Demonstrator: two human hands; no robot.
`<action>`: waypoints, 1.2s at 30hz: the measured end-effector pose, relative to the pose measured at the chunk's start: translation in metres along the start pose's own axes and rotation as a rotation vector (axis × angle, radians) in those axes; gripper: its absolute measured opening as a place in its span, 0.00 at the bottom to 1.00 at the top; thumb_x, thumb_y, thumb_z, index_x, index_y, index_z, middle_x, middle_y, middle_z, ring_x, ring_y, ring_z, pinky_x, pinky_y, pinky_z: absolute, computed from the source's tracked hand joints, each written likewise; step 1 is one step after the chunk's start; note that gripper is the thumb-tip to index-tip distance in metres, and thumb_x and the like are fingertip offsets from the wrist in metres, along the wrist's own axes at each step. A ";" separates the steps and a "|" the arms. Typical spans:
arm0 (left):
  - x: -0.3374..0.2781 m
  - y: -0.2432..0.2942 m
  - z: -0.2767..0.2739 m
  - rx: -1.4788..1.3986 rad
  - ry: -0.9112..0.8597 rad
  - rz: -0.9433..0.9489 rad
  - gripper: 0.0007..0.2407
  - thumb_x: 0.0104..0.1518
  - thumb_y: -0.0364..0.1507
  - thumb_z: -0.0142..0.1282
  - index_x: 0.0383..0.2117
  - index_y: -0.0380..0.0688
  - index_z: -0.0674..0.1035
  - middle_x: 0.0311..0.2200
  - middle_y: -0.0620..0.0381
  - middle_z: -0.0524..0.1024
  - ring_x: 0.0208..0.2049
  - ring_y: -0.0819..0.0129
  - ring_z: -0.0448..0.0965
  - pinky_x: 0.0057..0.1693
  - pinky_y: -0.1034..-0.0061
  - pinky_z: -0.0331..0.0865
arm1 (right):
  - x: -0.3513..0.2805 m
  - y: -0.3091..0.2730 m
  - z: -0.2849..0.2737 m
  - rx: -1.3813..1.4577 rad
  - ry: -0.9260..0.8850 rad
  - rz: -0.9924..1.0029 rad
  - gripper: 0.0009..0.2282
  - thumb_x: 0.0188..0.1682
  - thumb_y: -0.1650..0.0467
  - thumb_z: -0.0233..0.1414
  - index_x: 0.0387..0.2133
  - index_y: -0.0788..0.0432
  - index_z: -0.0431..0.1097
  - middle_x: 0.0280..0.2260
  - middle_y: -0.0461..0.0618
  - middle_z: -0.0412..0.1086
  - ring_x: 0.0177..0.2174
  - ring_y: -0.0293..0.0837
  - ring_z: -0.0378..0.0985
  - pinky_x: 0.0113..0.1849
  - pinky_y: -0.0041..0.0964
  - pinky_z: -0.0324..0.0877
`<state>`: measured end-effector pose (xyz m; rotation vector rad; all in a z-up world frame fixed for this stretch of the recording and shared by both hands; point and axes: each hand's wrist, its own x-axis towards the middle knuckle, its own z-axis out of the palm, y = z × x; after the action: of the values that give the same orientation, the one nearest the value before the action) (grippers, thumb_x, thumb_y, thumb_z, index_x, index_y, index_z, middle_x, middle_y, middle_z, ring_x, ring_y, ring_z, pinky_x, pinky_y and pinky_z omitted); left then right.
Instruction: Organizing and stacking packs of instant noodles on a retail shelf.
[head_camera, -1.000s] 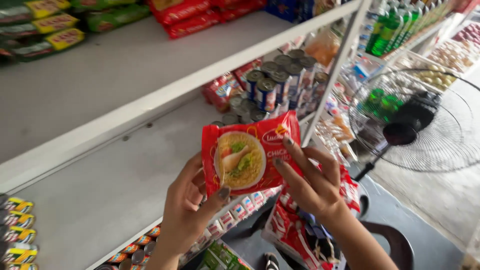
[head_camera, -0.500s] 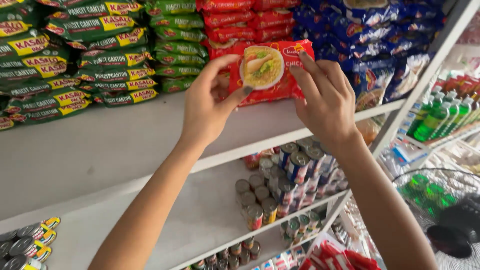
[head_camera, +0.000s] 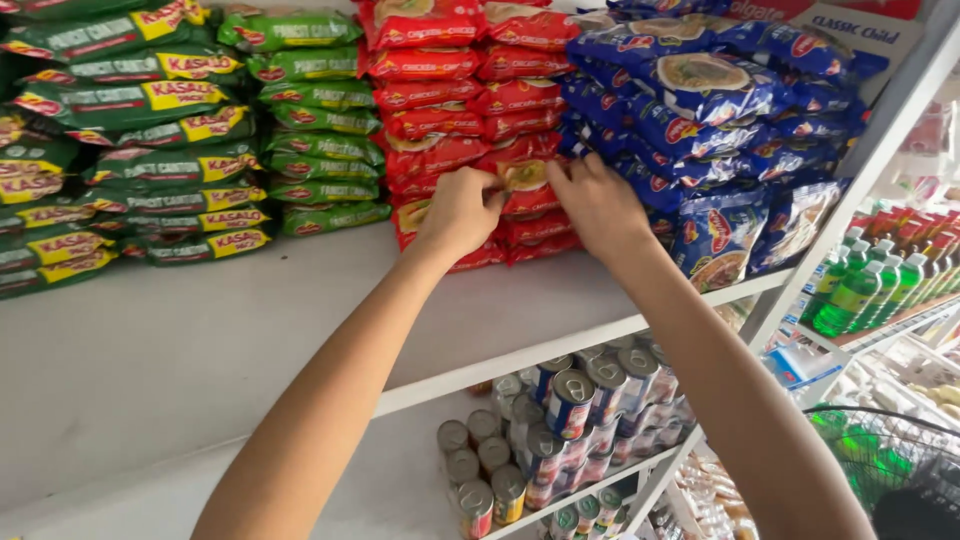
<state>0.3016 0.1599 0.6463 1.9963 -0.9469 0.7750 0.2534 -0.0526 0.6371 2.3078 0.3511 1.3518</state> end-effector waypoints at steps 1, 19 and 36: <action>-0.001 0.007 -0.001 -0.003 -0.002 0.005 0.07 0.55 0.25 0.59 0.36 0.39 0.85 0.29 0.38 0.80 0.34 0.44 0.83 0.43 0.58 0.74 | 0.000 -0.001 0.005 -0.005 -0.001 0.004 0.19 0.43 0.77 0.53 0.50 0.61 0.68 0.42 0.57 0.74 0.46 0.52 0.74 0.43 0.40 0.75; -0.011 -0.002 0.003 0.397 0.012 0.117 0.11 0.58 0.26 0.55 0.47 0.49 0.82 0.43 0.48 0.79 0.47 0.47 0.76 0.51 0.50 0.68 | 0.007 -0.013 -0.007 0.437 -0.107 0.066 0.32 0.40 0.83 0.51 0.62 0.50 0.62 0.57 0.53 0.67 0.55 0.57 0.67 0.57 0.48 0.61; 0.014 -0.035 0.023 0.714 -0.038 0.329 0.23 0.49 0.21 0.54 0.56 0.37 0.78 0.34 0.48 0.82 0.45 0.55 0.78 0.48 0.60 0.69 | -0.005 -0.021 0.014 0.449 -0.025 0.221 0.27 0.41 0.80 0.52 0.59 0.68 0.61 0.59 0.65 0.64 0.59 0.62 0.63 0.61 0.48 0.58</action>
<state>0.3421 0.1507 0.6318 2.4854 -1.1434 1.4147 0.2632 -0.0401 0.6175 2.7990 0.4389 1.4642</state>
